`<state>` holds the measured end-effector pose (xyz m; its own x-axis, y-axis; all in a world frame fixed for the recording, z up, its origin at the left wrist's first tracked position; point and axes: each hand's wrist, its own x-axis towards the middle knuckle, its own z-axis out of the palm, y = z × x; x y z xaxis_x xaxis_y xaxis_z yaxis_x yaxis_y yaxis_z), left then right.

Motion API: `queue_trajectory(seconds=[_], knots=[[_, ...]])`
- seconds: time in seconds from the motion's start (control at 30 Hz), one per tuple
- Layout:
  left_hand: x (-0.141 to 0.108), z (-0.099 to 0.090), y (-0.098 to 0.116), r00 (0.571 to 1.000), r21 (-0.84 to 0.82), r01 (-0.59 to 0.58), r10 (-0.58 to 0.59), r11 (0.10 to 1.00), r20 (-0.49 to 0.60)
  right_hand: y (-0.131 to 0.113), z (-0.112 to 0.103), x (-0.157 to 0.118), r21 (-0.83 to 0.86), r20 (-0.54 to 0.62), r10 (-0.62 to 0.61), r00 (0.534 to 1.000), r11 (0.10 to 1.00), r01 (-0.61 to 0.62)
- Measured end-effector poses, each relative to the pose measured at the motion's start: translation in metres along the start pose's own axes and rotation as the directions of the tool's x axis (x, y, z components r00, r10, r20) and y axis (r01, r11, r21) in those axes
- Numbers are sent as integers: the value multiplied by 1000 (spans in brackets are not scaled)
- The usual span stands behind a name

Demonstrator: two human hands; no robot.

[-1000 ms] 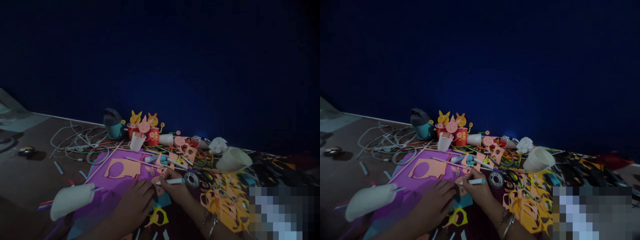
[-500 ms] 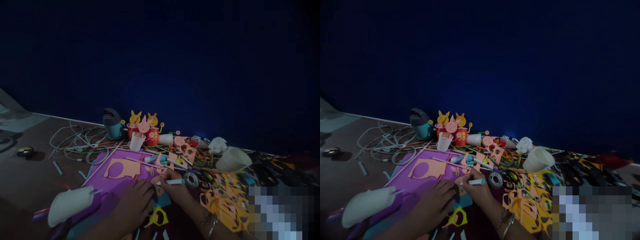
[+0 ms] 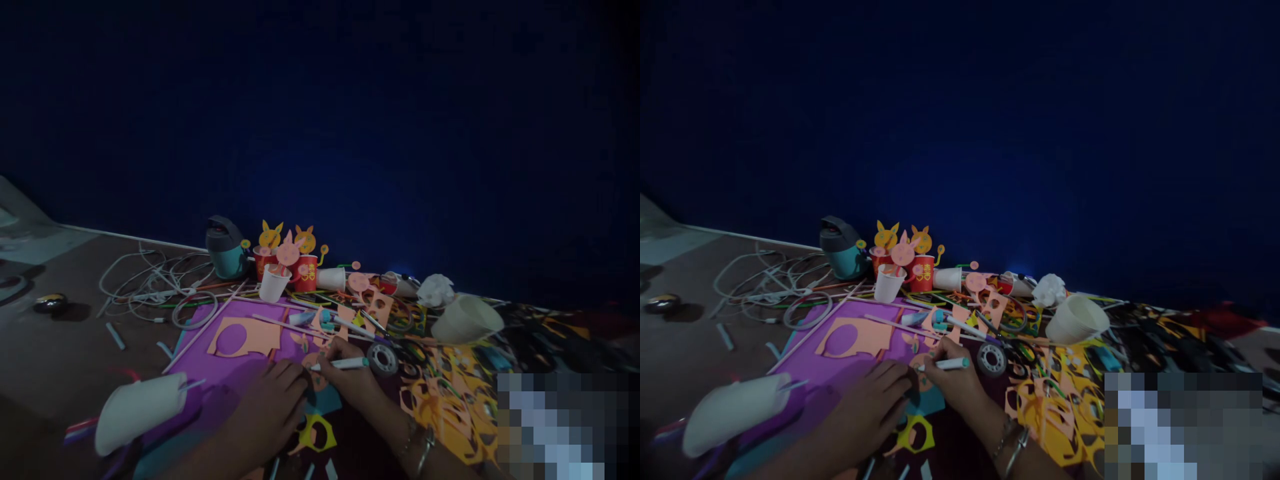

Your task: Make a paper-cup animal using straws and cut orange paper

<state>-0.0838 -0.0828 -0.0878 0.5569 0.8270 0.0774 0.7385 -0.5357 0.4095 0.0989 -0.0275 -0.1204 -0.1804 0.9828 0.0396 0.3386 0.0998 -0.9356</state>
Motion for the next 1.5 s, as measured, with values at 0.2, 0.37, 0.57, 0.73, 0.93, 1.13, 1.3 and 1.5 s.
queue_trajectory(seconds=[0.2,0.37,0.57,0.73,0.93,1.13,1.3,1.5], knots=[[1,-1,0,1000,-4,19,-19,1000,10,2,0,0,27,-16,-5,1000,1000,5],[1,0,0,1000,15,-1,1,1000,2,0,0,1,34,-3,19,1000,999,-19],[0,0,1,1000,13,2,-2,1000,7,-2,0,0,43,5,33,999,999,-33],[1,-1,1,1000,28,-2,3,1000,-8,-3,0,0,39,2,16,1000,999,-16],[1,-1,1,1000,27,0,0,1000,-12,-4,0,1,99,-2,21,1000,995,-21],[1,-2,1,999,22,-22,23,1000,-27,-1,-12,6,333,-116,97,988,942,-54],[1,-5,2,1000,18,-21,21,1000,7,3,-15,10,265,-103,16,995,964,12],[0,-7,3,999,41,-21,19,999,48,-2,-14,8,60,-93,11,996,998,-5]])
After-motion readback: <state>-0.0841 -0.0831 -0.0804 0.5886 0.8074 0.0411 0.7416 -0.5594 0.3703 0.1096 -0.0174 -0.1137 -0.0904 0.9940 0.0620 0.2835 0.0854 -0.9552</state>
